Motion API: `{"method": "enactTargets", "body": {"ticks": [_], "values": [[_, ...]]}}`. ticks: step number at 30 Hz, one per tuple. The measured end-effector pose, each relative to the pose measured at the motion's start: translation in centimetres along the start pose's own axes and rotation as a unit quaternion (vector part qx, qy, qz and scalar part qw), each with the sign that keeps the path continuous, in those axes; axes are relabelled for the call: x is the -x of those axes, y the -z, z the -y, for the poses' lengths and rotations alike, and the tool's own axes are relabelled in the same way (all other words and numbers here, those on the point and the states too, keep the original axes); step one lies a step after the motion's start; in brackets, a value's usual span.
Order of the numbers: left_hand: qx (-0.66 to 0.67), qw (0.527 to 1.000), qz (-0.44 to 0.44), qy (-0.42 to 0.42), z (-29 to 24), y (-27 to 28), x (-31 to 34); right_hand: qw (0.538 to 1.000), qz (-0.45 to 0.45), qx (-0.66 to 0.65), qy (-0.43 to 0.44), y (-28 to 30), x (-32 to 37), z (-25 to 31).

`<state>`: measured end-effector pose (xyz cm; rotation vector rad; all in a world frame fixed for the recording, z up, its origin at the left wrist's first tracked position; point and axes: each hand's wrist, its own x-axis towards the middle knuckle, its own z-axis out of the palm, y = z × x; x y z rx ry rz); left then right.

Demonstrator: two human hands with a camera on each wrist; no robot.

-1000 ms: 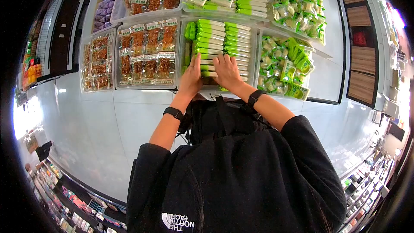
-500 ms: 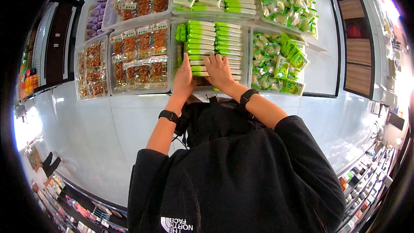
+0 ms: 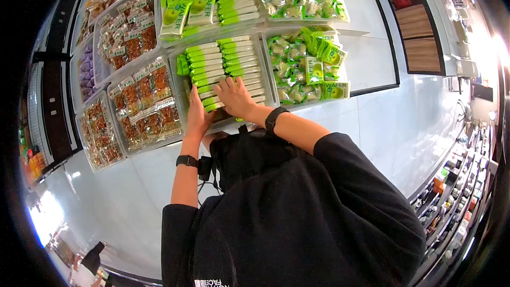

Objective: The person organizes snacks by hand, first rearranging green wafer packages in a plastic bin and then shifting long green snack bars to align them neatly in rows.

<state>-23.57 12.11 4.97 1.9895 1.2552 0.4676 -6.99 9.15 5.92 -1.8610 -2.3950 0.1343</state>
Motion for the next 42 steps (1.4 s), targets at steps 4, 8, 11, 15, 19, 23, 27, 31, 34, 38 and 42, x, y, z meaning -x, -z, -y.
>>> {"method": "enactTargets", "body": {"ticks": [4, 8, 11, 15, 19, 23, 27, 31, 34, 38, 42], "values": [[-0.044, 0.999, -0.025, -0.002, -1.5, 1.0, 0.1, 1.0, 0.019, -0.007, 0.02, -0.4, 0.2, -0.2], [-0.246, 0.961, -0.021, -0.123, -2.4, 1.1, -0.3, 0.998, -0.005, 0.023, 0.057, -0.4, 0.4, -0.7], [-0.299, 0.943, 0.083, -0.12, -2.7, 1.7, -0.9, 0.993, 0.033, -0.084, 0.078, 1.9, 0.8, -2.4], [-0.277, 0.948, 0.075, -0.136, -2.8, 1.7, -0.7, 0.953, -0.01, -0.304, 0.011, 4.8, 3.3, -6.9], [-0.265, 0.951, 0.055, -0.149, -2.5, 1.4, -0.7, 0.944, -0.174, -0.233, -0.154, 7.0, 8.1, -14.4], [-0.263, 0.953, 0.065, -0.133, -3.0, 1.6, -0.7, 0.941, -0.179, -0.108, -0.266, 8.0, 14.8, -21.2], [-0.271, 0.954, 0.076, -0.102, -3.2, 1.5, -0.8, 0.957, -0.063, -0.048, -0.281, 8.1, 19.2, -23.9], [-0.265, 0.956, 0.072, -0.1, -2.9, 1.3, -0.8, 0.969, 0.017, 0.039, -0.243, 7.3, 21.1, -23.6], [-0.255, 0.96, 0.065, -0.1, -2.8, 1.4, -0.6, 0.959, 0.056, 0.04, -0.275, 7.2, 21.0, -23.4], [-0.258, 0.959, 0.079, -0.089, -2.9, 1.6, -0.6, 0.961, 0.078, 0.013, -0.264, 7.6, 20.6, -23.6], [-0.28, 0.951, 0.09, -0.094, -1.7, 1.4, -0.8, 0.959, 0.082, 0.013, -0.273, 10.4, 20.0, -21.8]]}}
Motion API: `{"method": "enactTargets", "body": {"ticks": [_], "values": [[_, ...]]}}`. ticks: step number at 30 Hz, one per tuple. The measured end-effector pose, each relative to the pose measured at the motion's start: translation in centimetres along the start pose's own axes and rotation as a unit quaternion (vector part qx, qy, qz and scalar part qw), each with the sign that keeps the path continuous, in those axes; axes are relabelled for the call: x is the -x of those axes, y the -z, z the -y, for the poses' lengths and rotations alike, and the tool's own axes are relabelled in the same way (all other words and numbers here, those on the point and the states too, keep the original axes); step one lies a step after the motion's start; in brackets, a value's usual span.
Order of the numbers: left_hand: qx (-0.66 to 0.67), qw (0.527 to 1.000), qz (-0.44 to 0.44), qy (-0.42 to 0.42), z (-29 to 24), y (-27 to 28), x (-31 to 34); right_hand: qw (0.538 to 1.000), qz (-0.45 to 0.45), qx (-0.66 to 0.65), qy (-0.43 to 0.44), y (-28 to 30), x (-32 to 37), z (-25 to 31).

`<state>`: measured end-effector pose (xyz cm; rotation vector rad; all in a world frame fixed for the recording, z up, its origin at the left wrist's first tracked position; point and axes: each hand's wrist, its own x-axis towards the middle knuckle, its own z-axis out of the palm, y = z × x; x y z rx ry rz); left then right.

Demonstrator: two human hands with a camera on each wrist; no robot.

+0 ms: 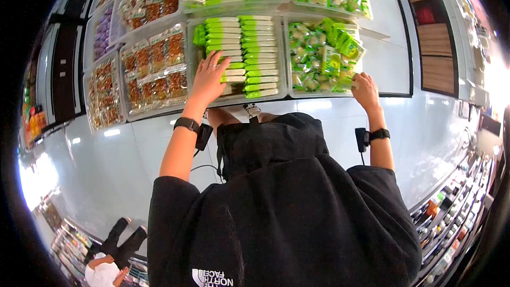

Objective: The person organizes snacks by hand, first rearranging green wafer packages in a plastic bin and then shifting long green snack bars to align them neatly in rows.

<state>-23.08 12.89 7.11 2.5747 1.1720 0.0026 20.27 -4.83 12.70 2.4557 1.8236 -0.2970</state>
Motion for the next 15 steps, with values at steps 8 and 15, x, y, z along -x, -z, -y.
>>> {"method": "enactTargets", "body": {"ticks": [8, 15], "values": [[0.031, 0.998, -0.05, -0.007, 0.0, -0.1, 0.5, 0.963, -0.021, -0.245, 0.115, 4.9, -0.4, 11.6], [-0.003, 0.997, -0.058, -0.056, 1.2, 0.4, 0.4, 0.883, 0.037, -0.303, 0.356, -1.0, -2.7, 26.7]]}}
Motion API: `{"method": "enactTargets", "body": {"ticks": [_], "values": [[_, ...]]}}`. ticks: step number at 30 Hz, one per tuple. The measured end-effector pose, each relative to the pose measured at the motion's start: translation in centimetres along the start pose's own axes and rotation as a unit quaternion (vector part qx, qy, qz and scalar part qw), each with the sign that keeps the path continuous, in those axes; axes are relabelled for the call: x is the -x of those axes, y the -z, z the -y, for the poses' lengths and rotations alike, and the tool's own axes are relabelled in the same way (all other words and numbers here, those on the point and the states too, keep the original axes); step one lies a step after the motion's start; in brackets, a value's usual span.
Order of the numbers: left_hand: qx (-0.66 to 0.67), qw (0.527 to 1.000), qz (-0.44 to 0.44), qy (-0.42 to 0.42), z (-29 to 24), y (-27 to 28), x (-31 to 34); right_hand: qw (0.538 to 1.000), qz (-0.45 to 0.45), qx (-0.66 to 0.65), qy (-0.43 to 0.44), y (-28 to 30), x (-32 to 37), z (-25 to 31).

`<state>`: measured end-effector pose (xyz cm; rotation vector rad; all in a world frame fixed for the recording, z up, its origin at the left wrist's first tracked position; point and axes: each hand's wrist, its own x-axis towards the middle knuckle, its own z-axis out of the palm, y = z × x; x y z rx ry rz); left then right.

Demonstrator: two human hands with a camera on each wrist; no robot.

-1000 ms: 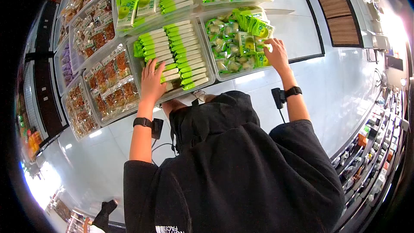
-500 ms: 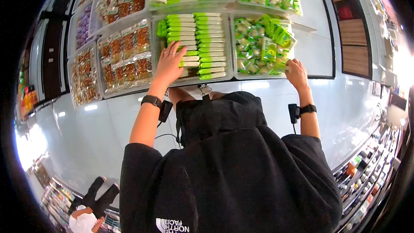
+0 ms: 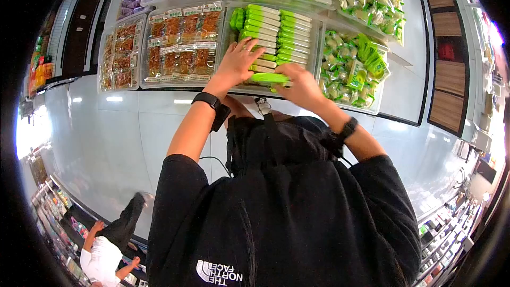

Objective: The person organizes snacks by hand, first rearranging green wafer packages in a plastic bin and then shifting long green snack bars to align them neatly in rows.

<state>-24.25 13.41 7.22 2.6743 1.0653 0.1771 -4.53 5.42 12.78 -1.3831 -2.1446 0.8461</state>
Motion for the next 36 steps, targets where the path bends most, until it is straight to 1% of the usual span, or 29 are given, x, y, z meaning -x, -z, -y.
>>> {"method": "enactTargets", "body": {"ticks": [1, 3, 5, 7, 9, 13, 15, 16, 18, 19, 21, 22, 23, 26, 27, 29, 31, 32, 33, 34, 35, 36], "values": [[-0.004, 1.0, 0.01, -0.006, 0.0, 0.2, -0.2, 0.994, 0.009, 0.052, 0.097, -1.6, -1.0, -0.8], [-0.001, 1.0, 0.004, 0.004, 0.1, 0.2, -0.3, 0.979, 0.023, 0.142, 0.144, -3.7, -1.5, -1.4], [-0.027, 0.999, 0.019, -0.005, 0.5, -0.2, -0.3, 0.977, 0.035, 0.155, 0.139, -4.5, -1.6, -1.5], [-0.026, 0.999, 0.026, -0.005, 0.7, -0.1, -0.3, 0.976, 0.042, 0.17, 0.131, -5.2, -1.9, -1.7], [-0.058, 0.997, 0.033, -0.023, 0.9, -0.1, -0.4, 0.974, 0.003, 0.196, 0.111, -5.7, -2.3, -2.1], [-0.077, 0.994, 0.058, -0.053, 1.9, 0.6, -0.6, 0.975, 0.014, 0.2, 0.095, -6.4, -2.7, -2.3], [0.015, 0.996, 0.017, -0.08, 2.3, 1.5, 0.0, 0.976, 0.01, 0.198, 0.084, -6.6, -2.7, -2.1], [0.015, 0.996, 0.017, -0.082, 2.3, 1.8, 0.3, 0.976, 0.009, 0.199, 0.083, -6.6, -2.7, -2.1], [0.164, 0.986, -0.036, 0.009, 2.1, 2.4, 1.2, 0.973, 0.004, 0.218, 0.08, -6.8, -2.6, -2.3], [0.164, 0.986, -0.035, 0.007, 2.1, 2.3, 1.8, 0.973, 0.003, 0.219, 0.078, -6.9, -2.5, -2.5], [0.23, 0.964, -0.088, 0.098, 2.2, 1.3, 3.5, 0.975, -0.027, 0.186, 0.116, -6.9, -2.5, -3.0], [0.23, 0.964, -0.069, 0.114, 2.0, 1.0, 4.3, 0.975, -0.028, 0.186, 0.114, -6.7, -2.6, -2.9], [0.231, 0.964, -0.068, 0.114, 1.5, 0.5, 5.0, 0.976, -0.029, 0.19, 0.103, -6.4, -2.7, -2.8], [0.121, 0.987, -0.083, 0.067, -0.5, 0.0, 6.3, 0.975, -0.02, 0.2, 0.096, -6.7, -2.8, -3.2], [0.121, 0.987, -0.083, 0.068, -0.6, -0.6, 6.1, 0.973, -0.01, 0.208, 0.099, -6.8, -2.8, -3.4], [0.045, 0.987, -0.125, 0.086, -0.8, -1.7, 5.9, 0.971, -0.015, 0.216, 0.102, -7.1, -2.8, -3.7], [0.037, 0.987, -0.133, 0.081, -0.6, -1.6, 5.2, 0.968, -0.022, 0.226, 0.104, -7.1, -2.8, -3.6], [0.03, 0.987, -0.141, 0.075, -0.5, -1.5, 4.8, 0.967, -0.01, 0.24, 0.087, -7.0, -2.7, -3.6], [0.03, 0.987, -0.141, 0.074, -0.5, -1.3, 4.4, 0.965, 0.001, 0.253, 0.071, -6.9, -2.6, -3.5], [-0.017, 0.991, -0.12, 0.052, -0.3, -1.0, 4.1, 0.965, -0.001, 0.254, 0.07, -6.7, -2.5, -3.5], [-0.064, 0.993, -0.099, 0.03, -0.2, -0.8, 3.9, 0.967, -0.035, 0.247, 0.055, -6.6, -2.5, -3.5], [-0.029, 0.996, -0.08, 0.03, -0.3, -0.6, 3.7, 0.968, -0.071, 0.239, 0.04, -6.4, -2.5, -3.5]]}}
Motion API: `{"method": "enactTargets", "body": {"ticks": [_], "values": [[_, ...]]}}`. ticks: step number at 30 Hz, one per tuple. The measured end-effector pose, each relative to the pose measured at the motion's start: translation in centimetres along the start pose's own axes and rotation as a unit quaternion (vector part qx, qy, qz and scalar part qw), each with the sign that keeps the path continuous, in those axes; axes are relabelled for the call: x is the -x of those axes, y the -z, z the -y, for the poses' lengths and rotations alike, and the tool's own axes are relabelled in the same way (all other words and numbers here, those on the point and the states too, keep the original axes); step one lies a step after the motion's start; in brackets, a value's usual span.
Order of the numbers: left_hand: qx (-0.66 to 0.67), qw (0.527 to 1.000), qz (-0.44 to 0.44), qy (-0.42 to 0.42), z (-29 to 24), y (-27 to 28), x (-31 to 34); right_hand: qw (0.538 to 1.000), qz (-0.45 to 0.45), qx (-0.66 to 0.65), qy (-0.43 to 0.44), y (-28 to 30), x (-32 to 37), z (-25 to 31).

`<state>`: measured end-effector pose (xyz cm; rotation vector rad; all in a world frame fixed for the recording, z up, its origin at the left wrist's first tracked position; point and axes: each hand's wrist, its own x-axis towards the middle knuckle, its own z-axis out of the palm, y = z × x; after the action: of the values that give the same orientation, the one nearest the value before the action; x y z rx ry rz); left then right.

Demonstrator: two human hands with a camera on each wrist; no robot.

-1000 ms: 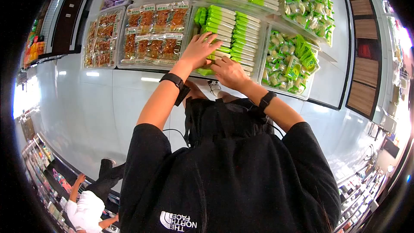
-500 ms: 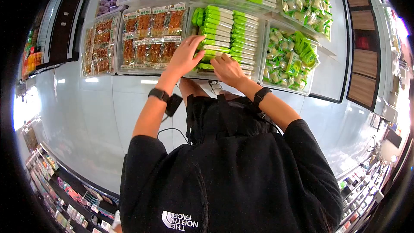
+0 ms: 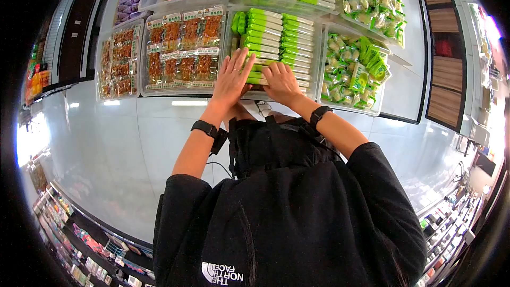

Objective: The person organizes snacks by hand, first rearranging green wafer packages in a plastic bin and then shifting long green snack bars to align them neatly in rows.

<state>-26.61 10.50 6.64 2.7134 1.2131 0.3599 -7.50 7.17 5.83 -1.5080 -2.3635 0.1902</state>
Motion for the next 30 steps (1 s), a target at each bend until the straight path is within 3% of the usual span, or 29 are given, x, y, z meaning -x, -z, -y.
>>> {"method": "enactTargets", "body": {"ticks": [1, 4, 7, 13, 17, 19, 21, 23, 26, 29, 30], "values": [[-0.001, 1.0, -0.001, -0.001, 0.0, 0.1, -0.3, 1.0, -0.002, 0.001, 0.0, 0.0, -0.1, 0.0], [-0.083, 0.986, 0.132, -0.062, -0.3, 0.3, -1.1, 0.999, -0.005, 0.037, -0.021, -0.2, 0.0, 0.1], [-0.085, 0.986, 0.127, -0.072, -0.1, -0.5, -1.6, 0.997, 0.032, 0.065, -0.013, -0.1, -0.4, -0.2], [-0.082, 0.982, 0.13, -0.107, -0.5, -0.7, -2.4, 0.998, 0.013, 0.042, -0.033, 0.2, -0.2, -0.7], [-0.08, 0.984, 0.136, -0.082, -0.7, -0.1, -2.2, 0.996, 0.073, 0.036, -0.035, 0.8, -0.6, -1.2], [-0.088, 0.982, 0.153, -0.07, -1.1, 0.4, -2.3, 0.992, 0.089, -0.08, 0.047, 2.5, -0.5, -2.8], [-0.1, 0.98, 0.154, -0.075, -0.9, -0.1, -2.1, 0.992, 0.079, -0.087, 0.05, 3.0, 0.2, -4.2], [-0.111, 0.979, 0.152, -0.075, -1.0, -0.1, -2.2, 0.993, 0.034, -0.112, 0.019, 4.4, 1.2, -5.4], [-0.093, 0.982, 0.146, -0.069, -1.2, 0.4, -2.0, 0.976, -0.09, -0.107, -0.165, 5.8, 5.0, -9.1], [-0.094, 0.98, 0.164, -0.058, -1.4, 0.5, -2.2, 0.908, -0.149, -0.002, -0.393, 7.6, 9.1, -12.2], [-0.098, 0.979, 0.169, -0.057, -1.4, 0.5, -2.2, 0.885, -0.164, 0.075, -0.428, 7.9, 10.9, -13.4]]}}
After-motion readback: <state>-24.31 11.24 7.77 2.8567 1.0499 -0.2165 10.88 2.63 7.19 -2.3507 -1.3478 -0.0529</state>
